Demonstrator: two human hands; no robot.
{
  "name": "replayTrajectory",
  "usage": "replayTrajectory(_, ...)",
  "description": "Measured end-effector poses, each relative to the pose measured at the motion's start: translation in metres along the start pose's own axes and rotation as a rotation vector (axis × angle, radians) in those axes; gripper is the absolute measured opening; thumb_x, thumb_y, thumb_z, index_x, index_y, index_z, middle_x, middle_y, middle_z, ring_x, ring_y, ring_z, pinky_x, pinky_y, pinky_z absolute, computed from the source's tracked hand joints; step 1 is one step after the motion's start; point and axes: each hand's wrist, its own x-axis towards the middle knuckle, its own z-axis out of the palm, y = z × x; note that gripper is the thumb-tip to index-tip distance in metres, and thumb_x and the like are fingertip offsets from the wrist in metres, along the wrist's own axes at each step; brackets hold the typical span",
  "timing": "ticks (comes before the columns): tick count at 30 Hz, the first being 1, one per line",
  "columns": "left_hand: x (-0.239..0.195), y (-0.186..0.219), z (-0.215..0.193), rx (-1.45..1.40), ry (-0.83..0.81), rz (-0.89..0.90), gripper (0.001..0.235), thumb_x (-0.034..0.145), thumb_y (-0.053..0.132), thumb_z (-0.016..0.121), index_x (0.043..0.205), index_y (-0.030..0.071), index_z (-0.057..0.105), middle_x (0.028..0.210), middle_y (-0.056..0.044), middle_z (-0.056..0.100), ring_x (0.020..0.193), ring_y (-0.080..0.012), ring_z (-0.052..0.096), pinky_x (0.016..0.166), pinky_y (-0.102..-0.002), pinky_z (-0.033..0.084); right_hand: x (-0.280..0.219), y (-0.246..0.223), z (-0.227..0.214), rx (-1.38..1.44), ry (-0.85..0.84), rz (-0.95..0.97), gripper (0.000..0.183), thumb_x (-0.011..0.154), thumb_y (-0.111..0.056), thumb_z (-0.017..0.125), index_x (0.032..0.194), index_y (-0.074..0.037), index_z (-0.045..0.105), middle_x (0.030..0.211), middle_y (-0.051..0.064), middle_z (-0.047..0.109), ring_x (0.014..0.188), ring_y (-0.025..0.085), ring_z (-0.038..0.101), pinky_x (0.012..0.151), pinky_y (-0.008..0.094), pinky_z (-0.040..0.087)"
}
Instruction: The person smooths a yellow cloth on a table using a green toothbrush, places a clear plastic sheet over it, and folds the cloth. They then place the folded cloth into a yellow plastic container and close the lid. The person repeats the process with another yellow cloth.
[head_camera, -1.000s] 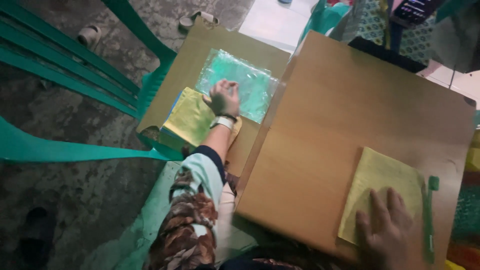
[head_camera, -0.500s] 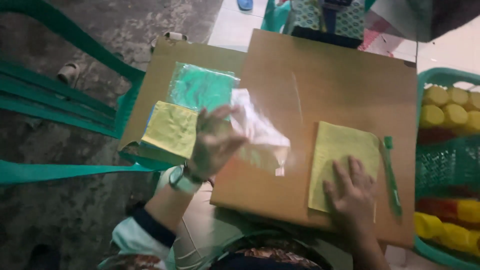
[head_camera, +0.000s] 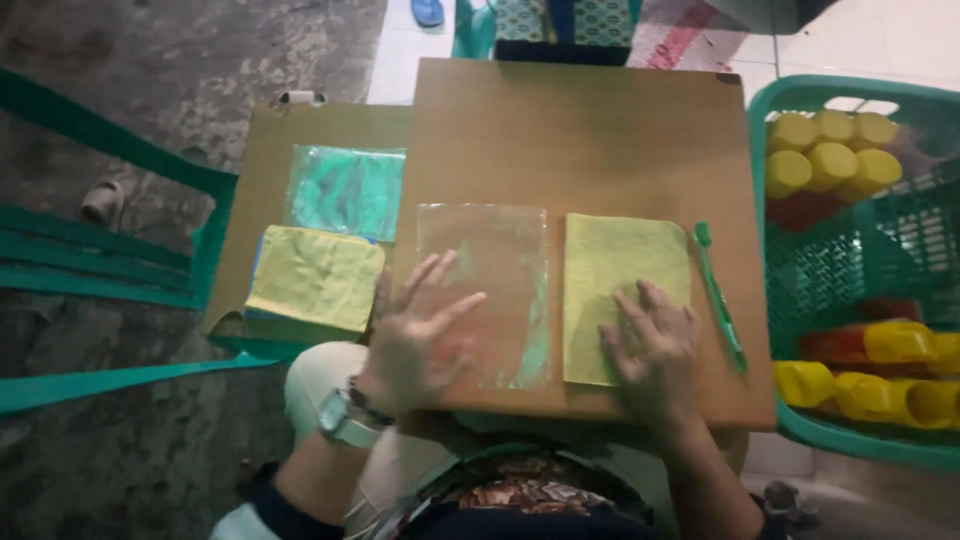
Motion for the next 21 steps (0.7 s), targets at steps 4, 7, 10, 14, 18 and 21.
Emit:
replayTrajectory(4,0.033,0.063,0.028,-0.059,0.13,-0.001,0.041,0.083,0.044,0.066,0.116,0.023,0.075,0.15,-0.016,0.054,0.139,-0.0339,0.049,0.116,-0.058,0.014,-0.012,0.023,-0.022,-0.231,0.145,0.059,0.038,0.095,-0.043,0.072,0.128,-0.023,0.076,0.128,0.007,0.069,0.11,0.027,0.066,0.098,0.044,0.045)
replayTrajectory(7,0.042,0.09,0.068,0.005,0.102,-0.035,0.046,0.091,0.043,0.053,0.12,0.012,0.072,0.151,-0.021,0.052,0.139,-0.0372,0.049,0.115,-0.064,0.018,-0.02,0.037,-0.033,-0.609,0.096,0.132,0.053,0.095,-0.054,0.065,0.14,-0.028,0.073,0.114,0.001,0.069,0.103,0.021,0.068,0.091,0.041,0.05)
replayTrajectory(10,0.049,0.104,0.093,0.044,0.059,-0.076,0.056,0.097,0.046,0.045,0.124,0.003,0.068,0.153,-0.024,0.048,0.145,-0.0384,0.041,0.12,-0.066,0.009,-0.026,0.046,-0.032,-0.619,0.027,0.217,0.049,0.099,-0.056,0.061,0.134,-0.025,0.075,0.105,-0.001,0.065,0.093,0.02,0.067,0.08,0.038,0.05)
replayTrajectory(14,0.051,0.109,0.103,0.025,-0.056,-0.163,0.06,0.094,0.054,0.054,0.125,0.005,0.066,0.147,-0.023,0.05,0.143,-0.0383,0.039,0.12,-0.069,0.005,-0.029,0.047,-0.029,-0.432,-0.039,0.242,0.047,0.097,-0.051,0.061,0.132,-0.022,0.073,0.108,0.003,0.062,0.099,0.027,0.068,0.076,0.042,0.054)
replayTrajectory(18,0.049,0.111,0.117,0.04,-0.112,-0.206,0.055,0.094,0.054,0.055,0.132,0.014,0.06,0.135,-0.018,0.055,0.126,-0.0333,0.051,0.116,-0.063,0.02,-0.015,0.031,-0.036,-0.198,-0.066,0.26,0.037,0.096,-0.039,0.065,0.124,-0.017,0.072,0.109,0.008,0.062,0.101,0.032,0.068,0.081,0.043,0.056)
replayTrajectory(21,0.056,0.109,0.122,0.054,-0.102,-0.233,0.06,0.088,0.048,0.068,0.138,0.017,0.055,0.123,-0.011,0.058,0.111,-0.0283,0.058,0.108,-0.054,0.03,-0.008,0.028,-0.037,-0.078,-0.073,0.288,0.033,0.099,-0.037,0.065,0.124,-0.017,0.071,0.108,0.006,0.064,0.1,0.032,0.07,0.082,0.042,0.057)
